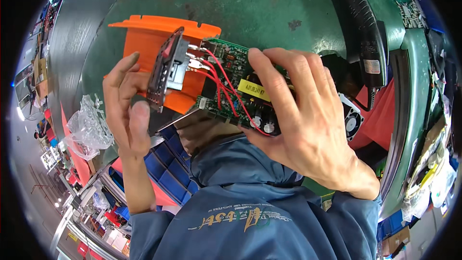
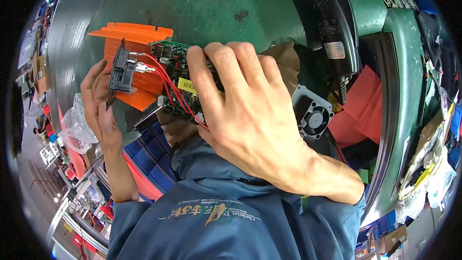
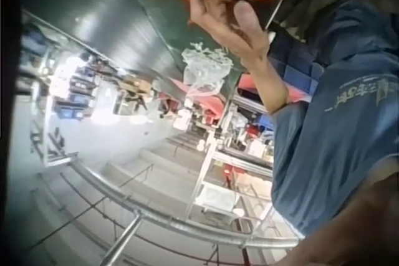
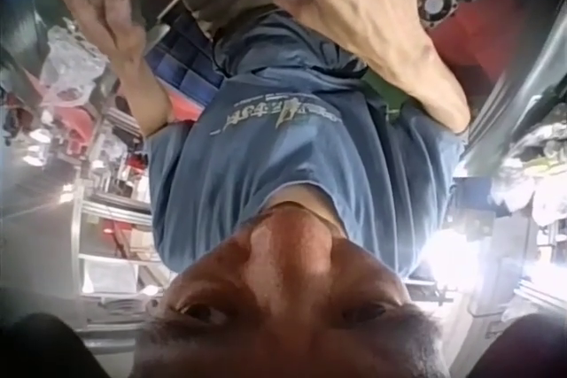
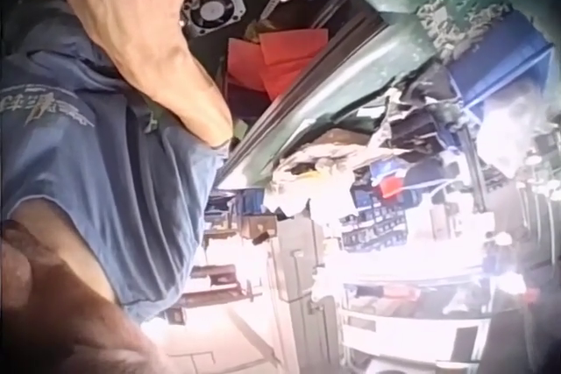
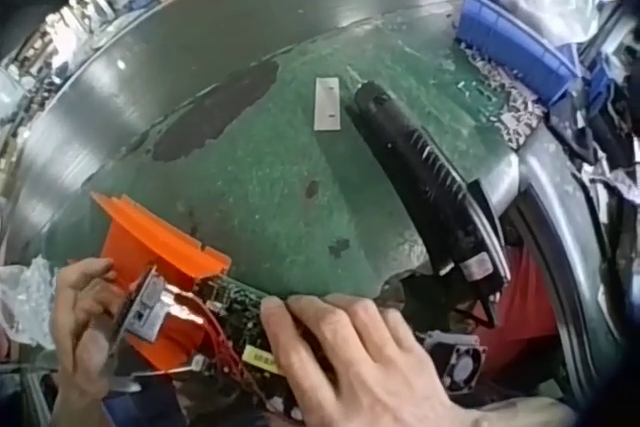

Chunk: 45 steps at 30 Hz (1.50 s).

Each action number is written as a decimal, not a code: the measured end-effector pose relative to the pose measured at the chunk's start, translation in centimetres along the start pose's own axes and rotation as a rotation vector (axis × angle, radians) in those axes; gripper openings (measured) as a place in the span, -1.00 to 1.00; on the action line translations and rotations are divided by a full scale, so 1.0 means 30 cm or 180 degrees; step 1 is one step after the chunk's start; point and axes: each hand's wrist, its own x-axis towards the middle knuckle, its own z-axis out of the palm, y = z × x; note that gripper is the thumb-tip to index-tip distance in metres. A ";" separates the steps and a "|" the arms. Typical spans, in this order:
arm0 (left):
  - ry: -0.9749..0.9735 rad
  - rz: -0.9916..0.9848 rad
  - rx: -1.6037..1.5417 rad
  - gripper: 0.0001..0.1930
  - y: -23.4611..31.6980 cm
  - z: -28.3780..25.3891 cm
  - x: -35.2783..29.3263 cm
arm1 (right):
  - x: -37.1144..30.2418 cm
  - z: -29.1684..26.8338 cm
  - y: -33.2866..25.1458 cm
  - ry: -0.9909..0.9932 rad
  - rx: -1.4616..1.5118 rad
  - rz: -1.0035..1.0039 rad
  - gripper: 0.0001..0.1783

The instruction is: Assemble electronic components by installing a printed circuit board into a plastic housing and securing it with screws.

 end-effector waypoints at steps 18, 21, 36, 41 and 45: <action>0.0170 0.1041 0.1918 0.01 -0.031 0.064 -0.003 | 0.027 -0.006 0.014 0.0034 -0.0017 0.0002 0.06; 0.0246 0.1097 0.1841 0.03 -0.049 0.069 0.006 | 0.030 -0.001 0.025 0.0128 -0.0036 -0.0055 0.01; 0.0296 0.1069 0.1574 0.05 -0.064 0.079 0.013 | 0.032 0.008 0.019 0.0122 -0.0130 -0.0052 0.08; 0.0290 0.1231 0.1613 0.03 -0.052 0.083 0.026 | 0.033 -0.002 0.015 0.0117 -0.0083 -0.0018 0.06; 0.0379 0.1093 0.1514 -0.07 -0.072 0.082 -0.023 | 0.047 0.003 0.028 0.0113 -0.0080 -0.0138 0.06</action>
